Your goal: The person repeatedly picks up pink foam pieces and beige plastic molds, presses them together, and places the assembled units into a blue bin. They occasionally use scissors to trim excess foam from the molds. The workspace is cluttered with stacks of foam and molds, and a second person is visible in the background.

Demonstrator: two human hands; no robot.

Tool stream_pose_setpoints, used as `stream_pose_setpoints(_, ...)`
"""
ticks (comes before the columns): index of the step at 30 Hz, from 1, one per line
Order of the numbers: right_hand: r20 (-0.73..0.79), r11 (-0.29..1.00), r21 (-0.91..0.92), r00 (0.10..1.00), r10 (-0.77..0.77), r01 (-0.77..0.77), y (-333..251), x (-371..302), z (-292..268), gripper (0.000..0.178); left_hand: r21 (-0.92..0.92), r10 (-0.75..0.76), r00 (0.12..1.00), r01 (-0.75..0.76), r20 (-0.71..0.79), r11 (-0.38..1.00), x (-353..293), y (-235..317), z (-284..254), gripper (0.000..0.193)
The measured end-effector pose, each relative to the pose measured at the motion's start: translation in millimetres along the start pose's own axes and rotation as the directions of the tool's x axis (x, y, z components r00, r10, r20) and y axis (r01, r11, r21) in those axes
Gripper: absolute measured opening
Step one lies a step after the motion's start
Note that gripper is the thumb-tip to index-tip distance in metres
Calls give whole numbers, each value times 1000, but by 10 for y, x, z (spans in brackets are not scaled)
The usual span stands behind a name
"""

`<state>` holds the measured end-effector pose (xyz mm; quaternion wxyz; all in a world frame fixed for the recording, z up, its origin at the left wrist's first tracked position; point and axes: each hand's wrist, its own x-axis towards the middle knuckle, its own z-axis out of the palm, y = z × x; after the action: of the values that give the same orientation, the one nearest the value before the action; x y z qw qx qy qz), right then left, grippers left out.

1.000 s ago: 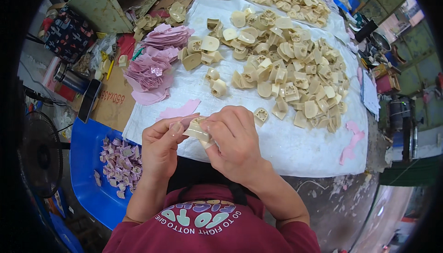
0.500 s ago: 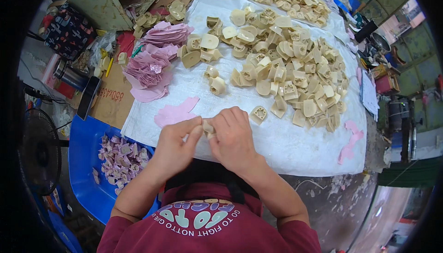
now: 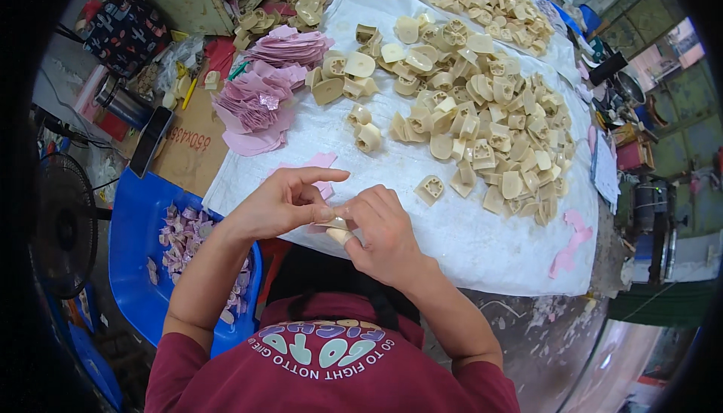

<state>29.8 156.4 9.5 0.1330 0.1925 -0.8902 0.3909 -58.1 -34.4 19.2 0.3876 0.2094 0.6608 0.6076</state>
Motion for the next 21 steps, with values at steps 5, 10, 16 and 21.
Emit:
stream_pose_setpoints(5,-12,763,513,886,464,-393,-55,13,9,19,-407,78,965,-177,-250,896,-31,-117,164,29)
stream_pose_setpoints(10,55,653,620,854,518,-436,-78,22,-3,21,-502,158,977,-210,-146,839,-116,-194,115,21)
stream_pose_setpoints(16,36,702,521,834,550,-485,-179,50,29,19,164,487,798,-460,-354,873,-67,-184,333,11)
stream_pose_setpoints(21,89,700,494,831,549,-516,-180,82,-32,17,-35,396,880,-419,-261,907,-61,-205,214,5)
